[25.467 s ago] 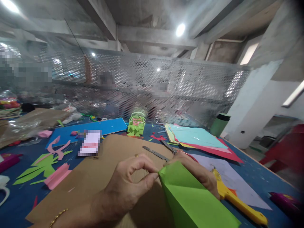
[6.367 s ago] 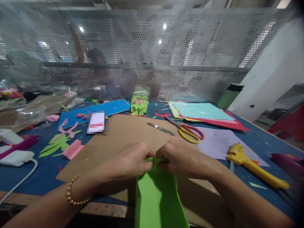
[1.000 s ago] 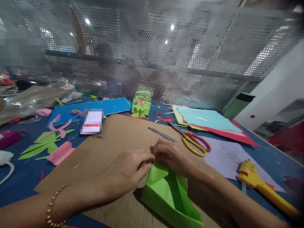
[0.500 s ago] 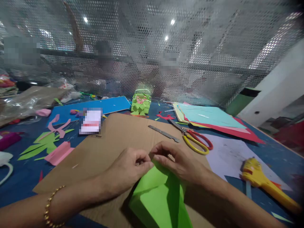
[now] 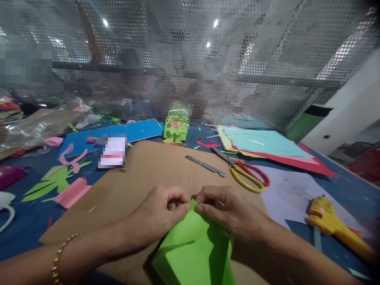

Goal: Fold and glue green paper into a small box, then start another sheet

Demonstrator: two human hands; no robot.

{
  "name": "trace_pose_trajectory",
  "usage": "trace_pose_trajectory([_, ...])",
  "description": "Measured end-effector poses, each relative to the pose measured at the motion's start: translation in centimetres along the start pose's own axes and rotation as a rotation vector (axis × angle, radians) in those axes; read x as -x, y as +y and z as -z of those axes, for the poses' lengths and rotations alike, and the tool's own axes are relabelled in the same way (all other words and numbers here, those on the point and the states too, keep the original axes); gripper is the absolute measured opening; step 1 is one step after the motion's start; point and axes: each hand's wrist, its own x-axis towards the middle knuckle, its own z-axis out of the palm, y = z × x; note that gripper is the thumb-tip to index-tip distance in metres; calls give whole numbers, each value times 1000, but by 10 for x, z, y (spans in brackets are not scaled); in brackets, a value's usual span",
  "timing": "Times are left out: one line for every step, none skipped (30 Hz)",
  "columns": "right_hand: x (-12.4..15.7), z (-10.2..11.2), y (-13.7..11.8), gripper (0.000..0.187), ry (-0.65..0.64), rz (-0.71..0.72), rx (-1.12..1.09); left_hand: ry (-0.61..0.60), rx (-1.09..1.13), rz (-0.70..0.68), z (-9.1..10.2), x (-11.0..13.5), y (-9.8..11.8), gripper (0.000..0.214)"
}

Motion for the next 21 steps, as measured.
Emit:
trace_pose_trajectory([0, -1, 1, 20, 6, 2, -17, 0, 8, 3, 0, 0, 0, 21])
trace_pose_trajectory([0, -2, 2, 19, 16, 5, -38, 5, 15, 8, 0, 0, 0, 21])
trace_pose_trajectory([0, -3, 3, 18, 26, 9, -62, 9, 24, 10, 0, 0, -1, 20])
trace_pose_trajectory([-1, -4, 4, 17, 36, 14, -83, 14, 29, 10, 1, 0, -1, 20])
trace_pose_trajectory([-1, -4, 6, 16, 45, 23, -100, 17, 30, 11, 0, 0, -1, 20])
trace_pose_trajectory([-2, -5, 7, 15, 53, 33, -107, 18, 29, 13, 0, 0, 0, 19])
trace_pose_trajectory([-2, -6, 8, 14, 60, 43, -108, 16, 25, 18, 0, 0, 0, 19])
trace_pose_trajectory([-2, -7, 9, 14, 64, 52, -104, 16, 20, 20, 0, 0, 0, 19])
trace_pose_trajectory([-2, -7, 9, 14, 68, 57, -104, 17, 15, 23, -1, 0, 0, 19])
trace_pose_trajectory([-2, -8, 9, 13, 72, 57, -107, 18, 13, 25, -1, 0, 0, 19])
trace_pose_trajectory([-2, -8, 9, 13, 77, 52, -111, 16, 11, 26, -2, 0, 0, 20])
trace_pose_trajectory([-1, -9, 8, 12, 81, 44, -113, 12, 0, 28, -2, 0, 0, 21])
trace_pose_trajectory([0, -9, 6, 12, 87, 36, -113, 7, -17, 28, -3, 0, 0, 21])
trace_pose_trajectory([0, -9, 5, 12, 92, 30, -112, -1, -33, 29, -3, 0, 0, 22])
trace_pose_trajectory([1, -10, 3, 12, 98, 25, -109, -6, -47, 30, -3, 1, 0, 23])
trace_pose_trajectory([1, -10, 2, 12, 104, 23, -109, -8, -53, 31, -3, 1, 0, 23])
trace_pose_trajectory([2, -10, 1, 12, 109, 24, -109, -9, -47, 33, -3, 2, 1, 23])
trace_pose_trajectory([1, -10, 0, 12, 117, 28, -111, -10, -31, 36, -3, 2, 1, 23])
trace_pose_trajectory([1, -11, -1, 11, 125, 35, -112, -14, -14, 39, -2, 2, 2, 23])
trace_pose_trajectory([1, -11, -1, 10, 130, 48, -112, -17, 0, 44, -2, 2, 2, 23])
trace_pose_trajectory([1, -11, -1, 10, 135, 62, -113, -20, 10, 49, -1, 2, 3, 23])
